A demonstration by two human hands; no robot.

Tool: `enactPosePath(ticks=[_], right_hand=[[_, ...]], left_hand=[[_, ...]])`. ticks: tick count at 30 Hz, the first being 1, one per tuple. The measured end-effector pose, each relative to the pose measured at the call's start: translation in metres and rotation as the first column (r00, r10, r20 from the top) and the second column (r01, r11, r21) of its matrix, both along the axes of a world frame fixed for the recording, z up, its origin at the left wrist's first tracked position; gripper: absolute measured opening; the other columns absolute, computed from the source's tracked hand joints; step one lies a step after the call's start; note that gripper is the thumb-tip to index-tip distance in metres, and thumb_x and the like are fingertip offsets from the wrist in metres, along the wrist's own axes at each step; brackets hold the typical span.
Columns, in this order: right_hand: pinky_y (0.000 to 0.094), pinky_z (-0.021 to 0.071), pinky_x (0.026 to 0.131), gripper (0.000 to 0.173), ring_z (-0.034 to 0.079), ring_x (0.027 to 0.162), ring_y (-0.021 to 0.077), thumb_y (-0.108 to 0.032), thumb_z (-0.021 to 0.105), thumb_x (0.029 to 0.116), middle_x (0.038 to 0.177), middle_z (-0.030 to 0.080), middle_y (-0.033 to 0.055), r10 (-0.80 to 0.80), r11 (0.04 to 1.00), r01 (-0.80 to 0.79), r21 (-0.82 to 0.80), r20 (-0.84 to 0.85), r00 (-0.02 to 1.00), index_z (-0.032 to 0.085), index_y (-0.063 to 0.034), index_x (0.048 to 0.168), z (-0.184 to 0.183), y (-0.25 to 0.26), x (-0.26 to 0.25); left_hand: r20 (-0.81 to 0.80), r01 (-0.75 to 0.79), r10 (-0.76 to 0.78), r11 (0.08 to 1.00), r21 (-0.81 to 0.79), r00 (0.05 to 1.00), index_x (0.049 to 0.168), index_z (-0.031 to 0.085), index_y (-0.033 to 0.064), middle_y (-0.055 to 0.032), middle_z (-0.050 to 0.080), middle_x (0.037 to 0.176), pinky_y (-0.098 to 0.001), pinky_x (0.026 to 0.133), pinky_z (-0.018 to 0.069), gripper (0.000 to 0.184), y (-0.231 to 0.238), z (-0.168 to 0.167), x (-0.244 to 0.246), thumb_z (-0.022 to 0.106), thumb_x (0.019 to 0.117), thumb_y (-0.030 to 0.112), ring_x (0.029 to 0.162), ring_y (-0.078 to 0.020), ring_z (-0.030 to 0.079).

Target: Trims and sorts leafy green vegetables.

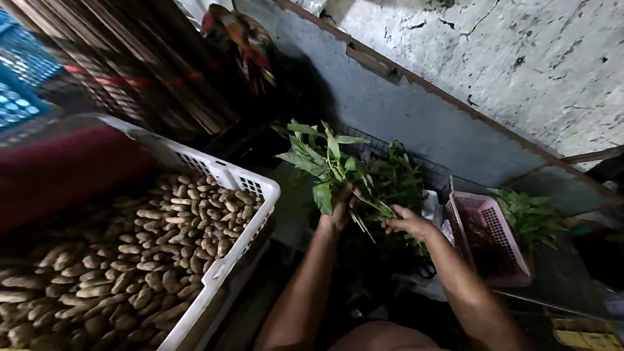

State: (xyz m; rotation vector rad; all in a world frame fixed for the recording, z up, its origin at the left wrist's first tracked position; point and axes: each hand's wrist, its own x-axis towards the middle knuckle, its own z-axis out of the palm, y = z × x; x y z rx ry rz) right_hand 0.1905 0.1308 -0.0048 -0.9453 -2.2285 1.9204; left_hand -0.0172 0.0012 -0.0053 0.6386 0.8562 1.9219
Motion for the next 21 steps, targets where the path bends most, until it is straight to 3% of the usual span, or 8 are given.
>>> enactPosePath(ticks=[3,6,7,9,12,14,16,21], right_hand=[[0.0369,0.0595,0.078,0.073,0.069,0.094,0.022,-0.018,0.071,0.0955,0.132,0.061,0.0174,-0.056,0.993,0.053,0.102,0.034,0.998,0.031,-0.0085,0.156,-0.004,-0.013,-0.01],[0.0434,0.0575,0.076,0.079,0.067,0.101,0.0276,-0.029,0.075,0.094,0.14,0.058,0.0179,-0.158,0.978,0.145,0.152,0.081,0.984,0.032,-0.0175,0.159,-0.006,-0.023,-0.015],[0.0442,0.0575,0.077,0.078,0.067,0.1,0.0277,-0.033,0.075,0.094,0.138,0.06,0.0178,-0.191,0.972,0.176,0.157,0.091,0.977,0.034,-0.0181,0.158,-0.006,-0.025,-0.016],[0.0346,0.0528,0.068,0.065,0.062,0.08,0.018,-0.04,0.071,0.0966,0.116,0.066,0.0143,-0.238,0.95,0.221,0.222,0.053,0.97,0.047,-0.011,0.15,-0.008,-0.029,-0.018],[0.0432,0.0548,0.084,0.046,0.065,0.09,0.0219,-0.043,0.064,0.1007,0.112,0.068,0.0145,-0.266,0.883,0.212,0.418,0.075,0.961,0.063,-0.0063,0.13,-0.007,-0.028,-0.022],[0.0497,0.0537,0.092,0.043,0.068,0.099,0.027,-0.042,0.059,0.1033,0.111,0.07,0.0158,-0.291,0.839,0.198,0.506,0.11,0.95,0.067,-0.0054,0.124,-0.003,-0.031,-0.026],[0.0515,0.0528,0.092,0.04,0.067,0.1,0.0286,-0.04,0.058,0.1044,0.108,0.07,0.016,-0.312,0.809,0.193,0.555,0.127,0.942,0.068,-0.0045,0.119,0.003,-0.035,-0.03],[0.0523,0.053,0.092,0.034,0.068,0.1,0.0305,-0.032,0.059,0.1046,0.107,0.07,0.0175,-0.396,0.771,0.287,0.569,0.076,0.915,0.067,-0.0024,0.118,0.005,-0.036,-0.034]], left_hand=[[0.085,-0.056,0.069,0.988,-0.145,0.994,0.097,0.061,0.0134,0.0026,0.061,0.075,-0.0158,0.047,0.0411,0.023,0.005,-0.002,0.001,0.044,0.1098,0.023,0.051,-0.0014,0.045],[0.162,-0.042,0.082,0.971,-0.236,0.983,0.102,0.06,0.0115,0.003,0.06,0.077,-0.0151,0.047,0.0397,0.028,0.011,-0.005,-0.001,0.042,0.1109,0.032,0.051,-0.0012,0.044],[0.187,-0.043,0.091,0.968,-0.245,0.978,0.104,0.061,0.0093,0.0011,0.061,0.078,-0.016,0.047,0.0406,0.028,0.013,-0.006,-0.001,0.044,0.1106,0.031,0.052,-0.0025,0.045],[0.205,-0.031,0.086,0.966,-0.257,0.975,0.105,0.061,0.0075,-0.0008,0.063,0.08,-0.0163,0.047,0.0409,0.029,0.014,-0.006,0.0,0.045,0.1103,0.031,0.052,-0.003,0.046],[0.183,-0.058,0.109,0.964,-0.261,0.977,0.11,0.064,0.0071,-0.0021,0.067,0.085,-0.0164,0.048,0.0429,0.03,0.015,-0.005,0.006,0.046,0.1096,0.032,0.053,-0.0029,0.048],[0.155,-0.167,0.223,0.937,-0.307,0.963,0.114,0.061,0.0095,-0.0014,0.061,0.077,-0.0229,0.053,0.0497,0.025,0.017,-0.007,0.014,0.058,0.1049,0.033,0.055,-0.0078,0.053],[0.095,-0.266,0.312,0.907,-0.326,0.945,0.12,0.057,0.0094,-0.0035,0.06,0.081,-0.0271,0.055,0.0524,0.025,0.016,-0.013,0.027,0.063,0.1026,0.025,0.058,-0.011,0.055],[0.092,-0.426,0.491,0.822,-0.379,0.866,0.11,0.058,-0.0014,-0.0086,0.062,0.08,-0.0275,0.056,0.0548,0.013,0.008,-0.027,0.064,0.062,0.1012,0.007,0.058,-0.0138,0.059]])
